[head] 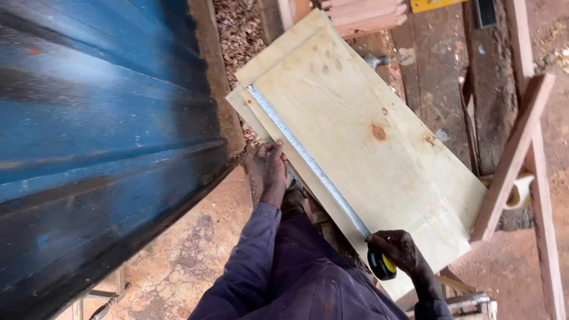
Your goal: Measuring and marking dimensions on several plywood boards using a tape measure and pencil in a workshop environment.
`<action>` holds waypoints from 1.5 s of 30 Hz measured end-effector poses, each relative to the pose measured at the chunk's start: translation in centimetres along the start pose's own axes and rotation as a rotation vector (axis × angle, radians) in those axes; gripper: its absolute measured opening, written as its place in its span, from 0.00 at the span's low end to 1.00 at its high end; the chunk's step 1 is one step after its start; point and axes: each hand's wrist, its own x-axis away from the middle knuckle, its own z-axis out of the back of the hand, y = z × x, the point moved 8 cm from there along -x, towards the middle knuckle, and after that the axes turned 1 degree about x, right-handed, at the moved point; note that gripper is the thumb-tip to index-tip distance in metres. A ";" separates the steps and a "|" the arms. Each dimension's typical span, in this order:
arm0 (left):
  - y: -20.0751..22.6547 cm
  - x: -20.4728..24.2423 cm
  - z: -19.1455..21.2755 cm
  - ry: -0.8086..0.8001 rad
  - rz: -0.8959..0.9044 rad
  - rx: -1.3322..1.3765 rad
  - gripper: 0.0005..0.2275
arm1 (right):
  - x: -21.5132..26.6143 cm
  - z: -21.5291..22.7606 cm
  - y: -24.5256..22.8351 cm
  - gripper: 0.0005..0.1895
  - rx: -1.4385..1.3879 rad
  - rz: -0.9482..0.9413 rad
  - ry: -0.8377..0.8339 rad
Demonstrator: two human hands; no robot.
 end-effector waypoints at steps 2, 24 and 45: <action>-0.7 -0.9 -0.1 -0.017 -0.031 -0.005 0.07 | 1.4 0.3 1.9 0.17 -0.053 0.060 -0.021; 0.2 -2.1 1.3 0.062 -0.243 -0.229 0.06 | 10.1 0.5 21.5 0.09 -0.511 0.095 -0.081; -34.1 34.2 5.9 -0.976 0.568 -0.649 0.19 | 10.0 0.4 20.8 0.09 -0.573 0.230 -0.130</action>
